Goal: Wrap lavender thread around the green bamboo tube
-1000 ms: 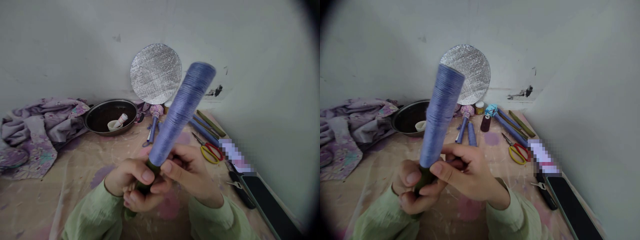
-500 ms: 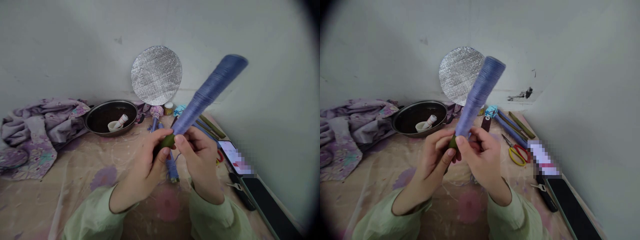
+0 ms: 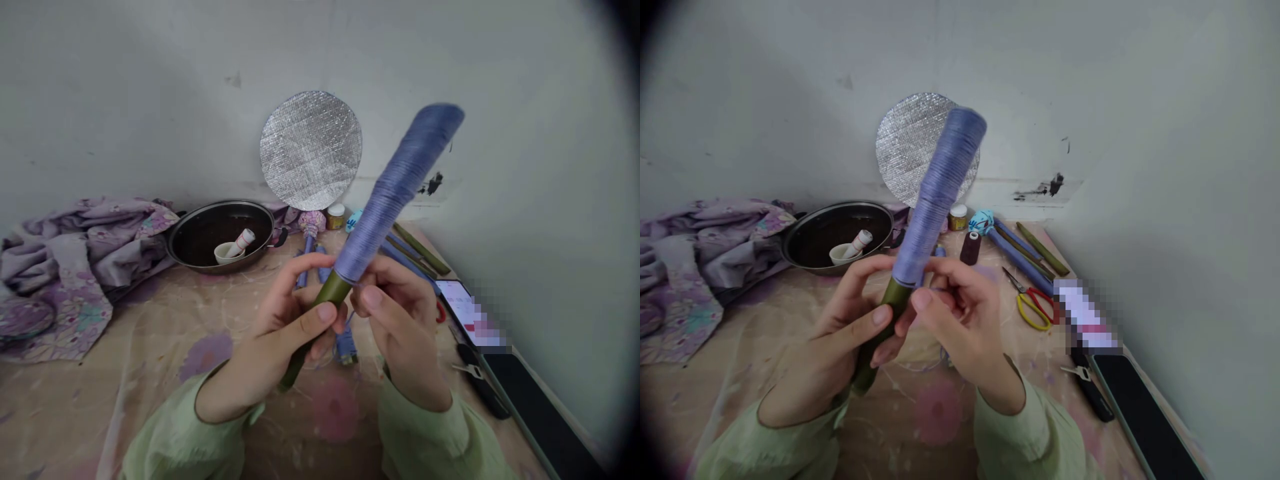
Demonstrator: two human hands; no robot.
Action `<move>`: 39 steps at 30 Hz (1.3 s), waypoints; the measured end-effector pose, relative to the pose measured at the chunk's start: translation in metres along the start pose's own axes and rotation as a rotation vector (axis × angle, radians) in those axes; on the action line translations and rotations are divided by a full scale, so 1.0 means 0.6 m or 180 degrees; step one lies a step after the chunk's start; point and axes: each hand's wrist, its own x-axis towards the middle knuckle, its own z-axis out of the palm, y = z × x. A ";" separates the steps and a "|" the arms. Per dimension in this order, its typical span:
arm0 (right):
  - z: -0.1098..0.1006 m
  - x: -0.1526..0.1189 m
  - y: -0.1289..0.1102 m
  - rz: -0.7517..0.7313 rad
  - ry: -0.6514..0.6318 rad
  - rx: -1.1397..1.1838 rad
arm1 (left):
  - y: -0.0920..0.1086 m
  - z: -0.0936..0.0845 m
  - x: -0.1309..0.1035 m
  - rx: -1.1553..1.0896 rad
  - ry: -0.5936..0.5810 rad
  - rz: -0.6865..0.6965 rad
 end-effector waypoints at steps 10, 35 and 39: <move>0.012 0.004 -0.014 0.0310 0.0201 -0.0397 | 0.008 0.002 -0.002 -0.0016 0.0091 -0.0018; 0.018 -0.003 -0.017 0.0091 0.0216 -0.0476 | 0.008 -0.007 0.006 -0.0120 -0.0031 -0.0463; 0.024 -0.002 -0.023 0.0150 0.0130 -0.0593 | 0.007 -0.003 0.007 -0.0048 0.0033 -0.0628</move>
